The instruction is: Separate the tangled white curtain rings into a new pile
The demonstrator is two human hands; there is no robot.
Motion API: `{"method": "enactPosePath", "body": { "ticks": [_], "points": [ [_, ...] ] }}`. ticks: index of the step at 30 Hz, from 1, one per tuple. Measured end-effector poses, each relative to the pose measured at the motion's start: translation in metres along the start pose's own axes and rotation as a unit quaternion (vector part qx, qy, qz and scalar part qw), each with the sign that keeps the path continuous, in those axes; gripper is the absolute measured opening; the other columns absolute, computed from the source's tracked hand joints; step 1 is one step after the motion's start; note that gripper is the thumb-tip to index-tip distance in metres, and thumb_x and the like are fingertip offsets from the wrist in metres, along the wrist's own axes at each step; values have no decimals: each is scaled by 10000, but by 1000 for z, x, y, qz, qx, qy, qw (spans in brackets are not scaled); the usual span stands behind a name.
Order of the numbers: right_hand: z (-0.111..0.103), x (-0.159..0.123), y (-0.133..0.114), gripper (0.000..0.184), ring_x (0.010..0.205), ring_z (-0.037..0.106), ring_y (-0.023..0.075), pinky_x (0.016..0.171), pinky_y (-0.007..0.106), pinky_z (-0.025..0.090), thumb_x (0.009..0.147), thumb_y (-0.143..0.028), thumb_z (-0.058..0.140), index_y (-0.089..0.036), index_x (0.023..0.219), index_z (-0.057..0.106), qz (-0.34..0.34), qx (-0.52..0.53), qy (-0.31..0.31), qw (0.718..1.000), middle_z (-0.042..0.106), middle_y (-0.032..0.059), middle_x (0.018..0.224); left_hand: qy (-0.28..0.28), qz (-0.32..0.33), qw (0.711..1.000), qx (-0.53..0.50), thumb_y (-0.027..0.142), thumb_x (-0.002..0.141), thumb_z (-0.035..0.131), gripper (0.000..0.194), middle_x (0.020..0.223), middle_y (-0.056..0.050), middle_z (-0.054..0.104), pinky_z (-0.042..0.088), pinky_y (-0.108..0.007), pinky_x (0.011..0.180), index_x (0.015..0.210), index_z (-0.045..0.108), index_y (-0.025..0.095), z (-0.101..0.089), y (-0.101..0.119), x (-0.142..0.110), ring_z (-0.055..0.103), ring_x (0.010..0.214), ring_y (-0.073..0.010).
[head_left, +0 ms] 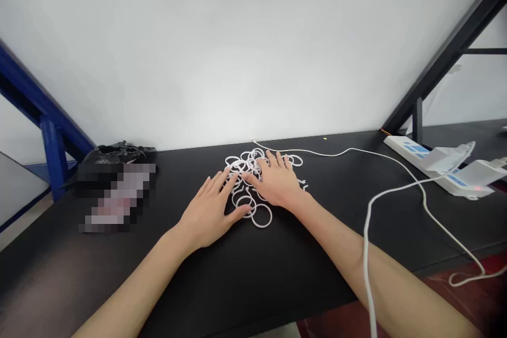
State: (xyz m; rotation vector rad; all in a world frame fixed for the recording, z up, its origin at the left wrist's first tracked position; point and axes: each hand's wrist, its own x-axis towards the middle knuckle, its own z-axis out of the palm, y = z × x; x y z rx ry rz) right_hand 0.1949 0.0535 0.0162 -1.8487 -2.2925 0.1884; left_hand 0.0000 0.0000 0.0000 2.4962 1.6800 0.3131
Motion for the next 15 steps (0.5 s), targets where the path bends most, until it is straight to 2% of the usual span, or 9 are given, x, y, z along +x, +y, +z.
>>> {"method": "enactPosePath", "body": {
  "ticks": [7,11,15],
  "points": [
    [-2,-1,-1,879,1476,263,361,1214,521,130,913,-758,219,-95,1428,481,-13,6,84,996,377,215,1547,35,-18,997,-64,656,960,281,753,1618,-107,293,261,-502,1209,1541,312,178,0,2,6,288,1481,-282],
    [-1,1,4,811,1397,390,346,1197,534,187,943,-712,240,-102,1416,489,-20,11,128,991,501,207,1432,107,-85,984,-115,585,988,241,677,1544,-122,418,313,-468,1181,1463,423,138,-5,-15,8,360,1433,-268],
    [-1,3,7,755,1335,447,350,1177,542,231,966,-667,266,-96,1398,507,-23,16,144,989,541,203,1365,141,-110,978,-107,469,989,325,519,1410,-121,540,365,-477,1131,1358,511,153,-8,-34,5,456,1339,-284]
  ]
}}
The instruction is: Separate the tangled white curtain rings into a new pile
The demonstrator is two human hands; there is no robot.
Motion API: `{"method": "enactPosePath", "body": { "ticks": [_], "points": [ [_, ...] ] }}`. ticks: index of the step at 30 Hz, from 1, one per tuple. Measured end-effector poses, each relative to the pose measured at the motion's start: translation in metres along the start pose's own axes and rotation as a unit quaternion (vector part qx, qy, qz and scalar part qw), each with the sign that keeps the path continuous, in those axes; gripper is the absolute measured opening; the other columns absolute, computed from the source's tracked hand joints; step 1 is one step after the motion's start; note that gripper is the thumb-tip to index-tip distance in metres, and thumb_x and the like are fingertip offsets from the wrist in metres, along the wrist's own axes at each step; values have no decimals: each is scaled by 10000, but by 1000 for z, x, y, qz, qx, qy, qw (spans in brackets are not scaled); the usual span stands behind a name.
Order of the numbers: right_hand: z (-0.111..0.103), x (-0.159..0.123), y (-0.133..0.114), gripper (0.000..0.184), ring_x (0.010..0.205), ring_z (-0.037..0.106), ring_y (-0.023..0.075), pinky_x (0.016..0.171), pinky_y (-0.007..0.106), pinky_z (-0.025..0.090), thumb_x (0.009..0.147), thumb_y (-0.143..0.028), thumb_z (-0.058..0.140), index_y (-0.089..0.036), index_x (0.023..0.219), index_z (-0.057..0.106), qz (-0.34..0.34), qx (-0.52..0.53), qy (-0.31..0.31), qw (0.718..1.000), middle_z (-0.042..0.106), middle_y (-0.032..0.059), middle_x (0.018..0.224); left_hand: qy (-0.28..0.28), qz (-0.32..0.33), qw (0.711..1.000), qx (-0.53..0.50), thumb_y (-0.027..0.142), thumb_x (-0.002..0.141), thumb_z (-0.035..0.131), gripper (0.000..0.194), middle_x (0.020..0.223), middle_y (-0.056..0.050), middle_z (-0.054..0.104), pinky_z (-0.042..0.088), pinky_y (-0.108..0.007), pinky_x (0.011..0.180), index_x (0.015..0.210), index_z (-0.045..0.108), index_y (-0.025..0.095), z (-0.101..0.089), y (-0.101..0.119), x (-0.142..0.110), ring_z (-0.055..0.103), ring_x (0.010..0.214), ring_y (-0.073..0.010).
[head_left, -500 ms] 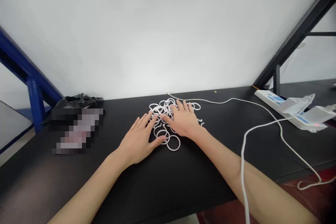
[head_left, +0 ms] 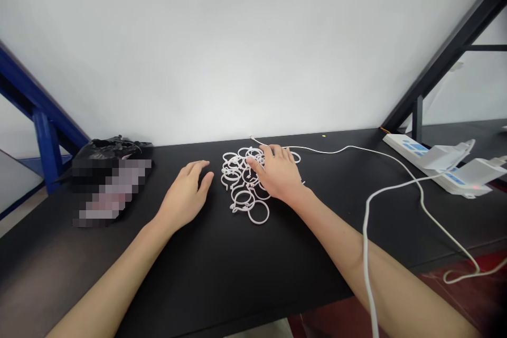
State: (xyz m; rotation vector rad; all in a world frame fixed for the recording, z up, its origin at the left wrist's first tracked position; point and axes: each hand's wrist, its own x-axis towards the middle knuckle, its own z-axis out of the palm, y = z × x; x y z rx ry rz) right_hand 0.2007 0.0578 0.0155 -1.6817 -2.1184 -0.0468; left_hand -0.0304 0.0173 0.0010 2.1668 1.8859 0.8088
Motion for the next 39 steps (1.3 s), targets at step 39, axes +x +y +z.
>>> {"method": "enactPosePath", "body": {
  "ticks": [39],
  "points": [
    [-6,-14,-26,337,630,504,110,621,256,395,986,-351,520,-201,733,685,-152,307,59,938,549,-13,663,-38,-15,963,-268,502,901,585,303,1008,-12,741,514,-307,787,1065,662,260,-13,33,-8,683,877,-183]
  ]
}}
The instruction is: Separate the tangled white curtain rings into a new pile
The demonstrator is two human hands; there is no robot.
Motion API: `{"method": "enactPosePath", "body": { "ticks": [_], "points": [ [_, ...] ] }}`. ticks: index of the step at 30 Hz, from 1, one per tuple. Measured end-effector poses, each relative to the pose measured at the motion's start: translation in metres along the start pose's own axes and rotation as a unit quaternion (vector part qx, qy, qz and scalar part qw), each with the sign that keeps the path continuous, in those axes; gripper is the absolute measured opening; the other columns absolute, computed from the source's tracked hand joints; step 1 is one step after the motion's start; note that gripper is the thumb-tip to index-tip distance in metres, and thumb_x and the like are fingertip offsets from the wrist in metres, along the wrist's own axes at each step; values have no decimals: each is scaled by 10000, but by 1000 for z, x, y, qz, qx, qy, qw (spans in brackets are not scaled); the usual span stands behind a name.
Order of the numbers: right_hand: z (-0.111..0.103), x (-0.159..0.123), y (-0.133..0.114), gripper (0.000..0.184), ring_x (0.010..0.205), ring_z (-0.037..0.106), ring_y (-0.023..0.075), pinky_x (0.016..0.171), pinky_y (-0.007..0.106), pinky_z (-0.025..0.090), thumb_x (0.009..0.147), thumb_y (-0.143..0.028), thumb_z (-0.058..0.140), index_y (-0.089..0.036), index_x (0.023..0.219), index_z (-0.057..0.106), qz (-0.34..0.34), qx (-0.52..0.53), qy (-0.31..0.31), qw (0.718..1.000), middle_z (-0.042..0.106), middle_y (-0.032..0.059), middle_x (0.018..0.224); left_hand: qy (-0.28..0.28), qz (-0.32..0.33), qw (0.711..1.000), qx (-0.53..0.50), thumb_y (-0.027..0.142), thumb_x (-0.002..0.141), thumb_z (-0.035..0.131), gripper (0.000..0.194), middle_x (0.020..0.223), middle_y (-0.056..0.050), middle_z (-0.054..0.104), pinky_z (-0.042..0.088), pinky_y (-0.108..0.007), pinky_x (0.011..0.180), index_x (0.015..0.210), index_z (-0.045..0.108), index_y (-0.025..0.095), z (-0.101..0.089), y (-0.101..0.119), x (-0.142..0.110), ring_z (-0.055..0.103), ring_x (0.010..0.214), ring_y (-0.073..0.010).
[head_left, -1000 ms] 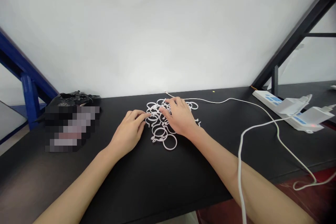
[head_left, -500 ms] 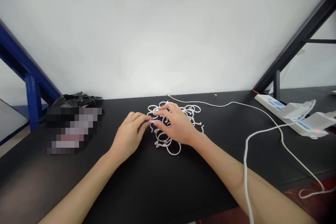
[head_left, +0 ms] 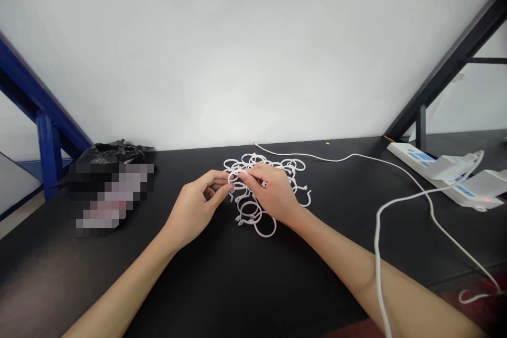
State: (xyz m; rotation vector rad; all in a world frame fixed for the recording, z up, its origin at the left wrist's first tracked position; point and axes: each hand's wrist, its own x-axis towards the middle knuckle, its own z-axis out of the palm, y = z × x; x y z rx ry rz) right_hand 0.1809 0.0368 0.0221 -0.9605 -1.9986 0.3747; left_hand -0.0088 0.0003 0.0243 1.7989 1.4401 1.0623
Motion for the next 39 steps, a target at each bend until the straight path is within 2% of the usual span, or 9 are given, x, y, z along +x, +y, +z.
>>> {"method": "enactPosePath", "body": {
  "ticks": [7,10,12,14,17,24,29,35,39],
  "points": [
    [2,-1,-1,434,562,440,105,567,263,353,977,-339,511,-190,573,567,45,-21,17,999,446,-34,558,-29,-46,991,-125,518,869,627,373,841,3,733,553,-326,773,1116,582,242,2,7,-3,695,803,-180],
    [0,-3,-3,209,646,527,116,630,268,448,960,-310,523,-206,986,703,33,-14,3,999,626,6,808,-19,-53,988,-140,492,879,615,320,730,15,698,552,-307,715,1053,586,225,2,9,-2,676,716,-168],
    [-2,-4,-5,404,807,599,135,729,294,517,936,-316,557,-235,1332,562,-9,-9,-26,1000,632,61,1141,-6,-58,989,-137,483,885,603,304,688,20,673,549,-301,697,1039,599,221,1,10,-1,660,686,-163],
    [-4,-6,-8,549,998,613,176,826,335,545,901,-365,617,-260,1422,477,-59,-21,-65,996,562,84,1307,6,-59,990,-130,484,887,597,300,662,25,654,545,-300,691,1028,613,219,0,10,0,648,670,-160],
    [-5,-7,-9,499,1100,600,214,875,373,554,870,-392,674,-263,1339,559,-85,-44,-83,992,595,80,1257,24,-52,991,-119,499,886,595,301,673,19,662,542,-296,689,985,636,217,-2,9,0,646,666,-158],
    [-3,-6,-6,484,901,631,169,838,347,557,823,-336,752,-235,1268,592,-39,10,-37,999,651,55,1087,23,-6,998,-54,462,859,631,275,958,-18,751,542,-310,736,1026,686,250,-8,6,-1,680,781,-181],
    [-4,-5,-8,423,864,610,161,829,332,537,794,-325,780,-226,1182,647,-33,5,-44,998,646,35,1003,82,59,991,93,378,884,569,185,941,3,753,512,-300,699,926,714,270,-6,7,-3,630,705,-168],
    [-2,-5,-9,319,752,553,140,741,291,506,764,-290,798,-226,1051,676,-43,11,-47,998,581,-9,831,110,66,984,122,263,889,491,186,840,-5,734,495,-285,644,839,669,244,0,6,-5,635,693,-176],
    [0,-5,-6,352,758,561,142,741,294,508,759,-290,802,-237,1084,675,-33,15,-44,998,591,-5,857,102,107,981,129,269,912,494,180,867,-2,728,488,-276,664,860,665,249,-1,5,-6,630,710,-167]
  ]
}}
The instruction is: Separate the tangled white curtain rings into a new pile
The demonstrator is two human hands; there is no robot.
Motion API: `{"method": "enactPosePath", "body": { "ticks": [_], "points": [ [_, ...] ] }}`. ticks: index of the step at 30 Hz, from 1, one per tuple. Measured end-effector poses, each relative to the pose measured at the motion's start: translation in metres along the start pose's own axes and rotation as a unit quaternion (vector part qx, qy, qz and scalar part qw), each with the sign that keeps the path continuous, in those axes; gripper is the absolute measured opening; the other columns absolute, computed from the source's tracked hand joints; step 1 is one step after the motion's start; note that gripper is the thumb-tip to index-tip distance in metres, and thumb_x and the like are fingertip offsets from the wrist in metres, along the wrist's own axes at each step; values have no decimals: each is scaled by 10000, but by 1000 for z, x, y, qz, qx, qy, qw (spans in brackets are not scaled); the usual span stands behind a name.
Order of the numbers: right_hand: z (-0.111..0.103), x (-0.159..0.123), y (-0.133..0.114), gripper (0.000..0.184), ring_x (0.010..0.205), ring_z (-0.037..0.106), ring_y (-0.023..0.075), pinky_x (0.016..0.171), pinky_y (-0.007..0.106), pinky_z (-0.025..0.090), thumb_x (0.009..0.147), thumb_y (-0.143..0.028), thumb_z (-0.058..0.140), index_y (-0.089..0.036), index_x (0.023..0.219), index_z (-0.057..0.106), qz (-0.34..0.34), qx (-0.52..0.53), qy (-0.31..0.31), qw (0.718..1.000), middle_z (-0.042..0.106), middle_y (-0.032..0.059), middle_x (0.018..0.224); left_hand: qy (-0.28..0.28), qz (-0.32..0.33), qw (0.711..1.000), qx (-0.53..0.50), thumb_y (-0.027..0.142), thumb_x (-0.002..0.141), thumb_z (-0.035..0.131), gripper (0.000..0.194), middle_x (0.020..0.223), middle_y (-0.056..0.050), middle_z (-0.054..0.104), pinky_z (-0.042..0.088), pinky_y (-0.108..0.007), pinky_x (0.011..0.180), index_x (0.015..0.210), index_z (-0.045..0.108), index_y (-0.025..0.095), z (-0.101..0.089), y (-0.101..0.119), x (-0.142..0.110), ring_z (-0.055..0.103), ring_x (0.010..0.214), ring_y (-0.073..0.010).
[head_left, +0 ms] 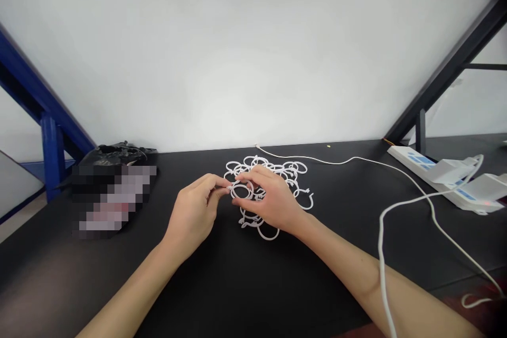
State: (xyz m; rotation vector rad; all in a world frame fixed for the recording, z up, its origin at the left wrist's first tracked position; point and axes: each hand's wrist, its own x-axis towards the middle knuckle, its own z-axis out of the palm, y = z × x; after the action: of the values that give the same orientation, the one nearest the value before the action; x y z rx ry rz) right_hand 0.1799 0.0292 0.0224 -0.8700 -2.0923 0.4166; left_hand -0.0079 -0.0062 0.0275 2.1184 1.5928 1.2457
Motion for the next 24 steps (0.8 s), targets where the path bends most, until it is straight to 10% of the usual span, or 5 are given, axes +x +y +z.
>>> {"method": "enactPosePath", "body": {
  "ticks": [8,15,24],
  "points": [
    [2,1,6,654,1099,595,221,950,400,511,782,-424,776,-262,1369,539,18,-7,-21,1000,646,65,1222,-11,-30,999,-1,362,905,566,158,876,3,710,474,-274,646,936,677,255,-5,-5,6,594,672,-151],
    [-1,-1,13,287,1072,531,243,985,425,471,897,-363,650,-187,1120,686,-11,-136,-40,990,655,83,1095,57,-139,988,36,448,883,556,261,889,-14,705,497,-303,705,989,676,241,-26,-22,18,610,701,-172],
    [-2,0,18,194,1120,483,262,1042,436,419,916,-238,564,-178,960,743,9,-117,-128,985,717,61,993,-76,-126,927,345,361,910,419,320,1066,-148,682,484,-509,825,975,691,205,-25,-67,15,573,1030,-383]
  ]
}}
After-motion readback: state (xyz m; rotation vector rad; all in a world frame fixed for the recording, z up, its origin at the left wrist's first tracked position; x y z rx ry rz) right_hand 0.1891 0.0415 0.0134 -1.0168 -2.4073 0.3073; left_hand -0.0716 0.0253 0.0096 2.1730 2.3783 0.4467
